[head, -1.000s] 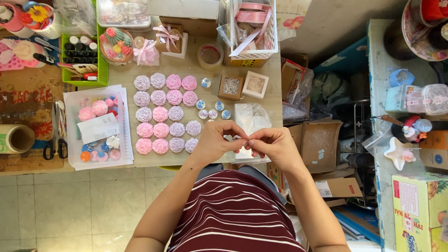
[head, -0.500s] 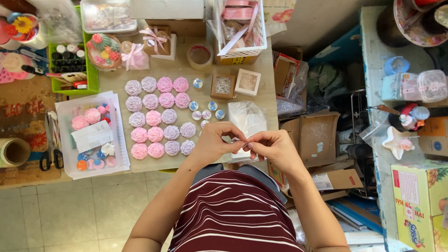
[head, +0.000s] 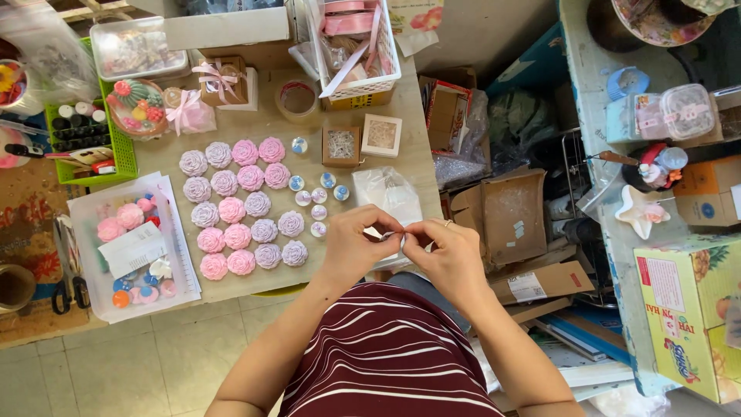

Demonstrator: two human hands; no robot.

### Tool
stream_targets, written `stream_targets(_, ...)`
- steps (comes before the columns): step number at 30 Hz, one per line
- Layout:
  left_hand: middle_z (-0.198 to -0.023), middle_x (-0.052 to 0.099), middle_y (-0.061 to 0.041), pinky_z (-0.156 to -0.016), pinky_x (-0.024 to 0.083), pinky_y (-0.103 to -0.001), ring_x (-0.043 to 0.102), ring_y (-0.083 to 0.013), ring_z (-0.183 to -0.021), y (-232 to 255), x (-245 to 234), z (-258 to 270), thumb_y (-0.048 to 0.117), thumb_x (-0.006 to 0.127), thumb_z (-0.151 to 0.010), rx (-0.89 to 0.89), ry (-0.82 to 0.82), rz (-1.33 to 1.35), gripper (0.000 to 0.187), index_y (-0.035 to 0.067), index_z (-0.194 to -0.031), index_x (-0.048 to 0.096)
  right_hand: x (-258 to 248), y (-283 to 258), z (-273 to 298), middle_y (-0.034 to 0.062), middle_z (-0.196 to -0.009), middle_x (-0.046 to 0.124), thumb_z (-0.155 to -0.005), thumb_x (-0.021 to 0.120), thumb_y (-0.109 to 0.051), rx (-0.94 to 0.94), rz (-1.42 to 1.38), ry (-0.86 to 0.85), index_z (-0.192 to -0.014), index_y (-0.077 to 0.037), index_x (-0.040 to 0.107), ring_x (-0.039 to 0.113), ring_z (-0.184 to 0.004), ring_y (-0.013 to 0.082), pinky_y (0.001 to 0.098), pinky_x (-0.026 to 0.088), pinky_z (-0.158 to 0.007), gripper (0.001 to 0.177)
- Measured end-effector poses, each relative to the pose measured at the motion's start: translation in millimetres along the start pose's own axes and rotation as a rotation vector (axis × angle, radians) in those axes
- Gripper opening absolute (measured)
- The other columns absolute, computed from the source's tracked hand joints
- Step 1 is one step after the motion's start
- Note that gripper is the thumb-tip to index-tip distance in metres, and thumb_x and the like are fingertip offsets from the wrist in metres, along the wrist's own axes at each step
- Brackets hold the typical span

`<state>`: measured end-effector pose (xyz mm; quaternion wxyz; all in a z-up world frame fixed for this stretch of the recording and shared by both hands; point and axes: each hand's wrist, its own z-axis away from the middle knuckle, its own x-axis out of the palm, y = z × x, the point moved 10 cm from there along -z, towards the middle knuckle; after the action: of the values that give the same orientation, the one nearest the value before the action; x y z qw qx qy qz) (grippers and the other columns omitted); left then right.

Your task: Peeling labels and applying them to small jars on a workbench.

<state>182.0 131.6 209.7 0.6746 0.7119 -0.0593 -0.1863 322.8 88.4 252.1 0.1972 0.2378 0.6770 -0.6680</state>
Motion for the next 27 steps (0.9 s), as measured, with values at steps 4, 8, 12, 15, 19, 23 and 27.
stream_targets(4,-0.087,0.076,-0.003,-0.066,0.061,-0.026,0.072,-0.0093,-0.075,10,0,-3,0.003,0.078,-0.079,0.015,-0.043,0.066,0.011,0.004,-0.089,0.076,-8,4,-1,0.0067,-0.083,0.075,-0.083,0.077,-0.01,-0.005,-0.001,0.022,-0.095,-0.003,0.076,0.067,-0.068,0.0058,0.0236,0.052,-0.058,0.013)
stream_targets(8,-0.098,0.069,-0.003,-0.068,0.059,-0.028,0.07,-0.0147,-0.083,50,8,-3,0.003,0.077,-0.086,0.231,-0.263,-0.019,0.018,0.008,-0.104,0.077,6,76,1,0.0064,-0.076,0.076,-0.084,0.074,-0.007,0.333,-0.343,-0.172,-0.094,0.001,0.079,0.064,-0.061,0.0074,0.0232,0.052,-0.056,0.013)
stream_targets(12,-0.107,0.064,-0.004,-0.069,0.056,-0.033,0.066,-0.0211,-0.093,89,22,3,0.007,0.08,-0.085,0.548,-0.355,-0.267,0.018,0.011,-0.103,0.075,41,119,21,0.0082,-0.074,0.074,-0.087,0.073,-0.007,0.623,-0.863,-0.511,-0.091,0.005,0.075,0.059,-0.056,0.007,0.0198,0.044,-0.049,0.013)
stream_targets(15,-0.111,0.064,-0.001,-0.075,0.059,-0.034,0.065,-0.0212,-0.104,95,43,3,0.004,0.076,-0.079,0.62,-0.438,-0.273,0.024,0.013,-0.101,0.073,55,147,34,0.0084,-0.071,0.072,-0.08,0.071,-0.004,0.664,-1.018,-0.633,-0.089,0.003,0.076,0.055,-0.05,0.0067,0.019,0.04,-0.044,0.012)
stream_targets(19,-0.11,0.064,-0.002,-0.08,0.058,-0.036,0.064,-0.0232,-0.107,55,82,-5,0.008,0.078,-0.087,0.533,-0.415,-0.319,0.015,0.009,-0.099,0.069,63,254,41,0.0065,-0.071,0.071,-0.084,0.069,-0.005,0.698,-1.042,-0.624,-0.088,-0.002,0.072,0.052,-0.049,0.0051,0.0174,0.038,-0.044,0.006)
stream_targets(23,-0.108,0.067,-0.002,-0.082,0.059,-0.034,0.068,-0.0193,-0.1,-17,100,-36,0.008,0.073,-0.089,-0.004,-0.235,-0.134,0.009,0.006,-0.098,0.07,39,528,96,0.0025,-0.064,0.062,-0.091,0.069,-0.018,1.048,-0.62,-0.233,-0.079,-0.001,0.07,0.045,-0.044,0.006,0.0219,0.029,-0.038,0.021)
stream_targets(27,-0.099,0.074,-0.009,-0.08,0.056,-0.032,0.066,-0.0179,-0.089,-148,133,-23,0.014,0.071,-0.094,-0.606,-0.135,0.209,0.017,0.001,-0.105,0.076,-52,648,149,0.0125,-0.067,0.07,-0.091,0.073,-0.024,1.266,-0.086,0.16,-0.078,0.004,0.071,0.058,-0.051,0.0206,0.0358,0.04,-0.042,0.031)
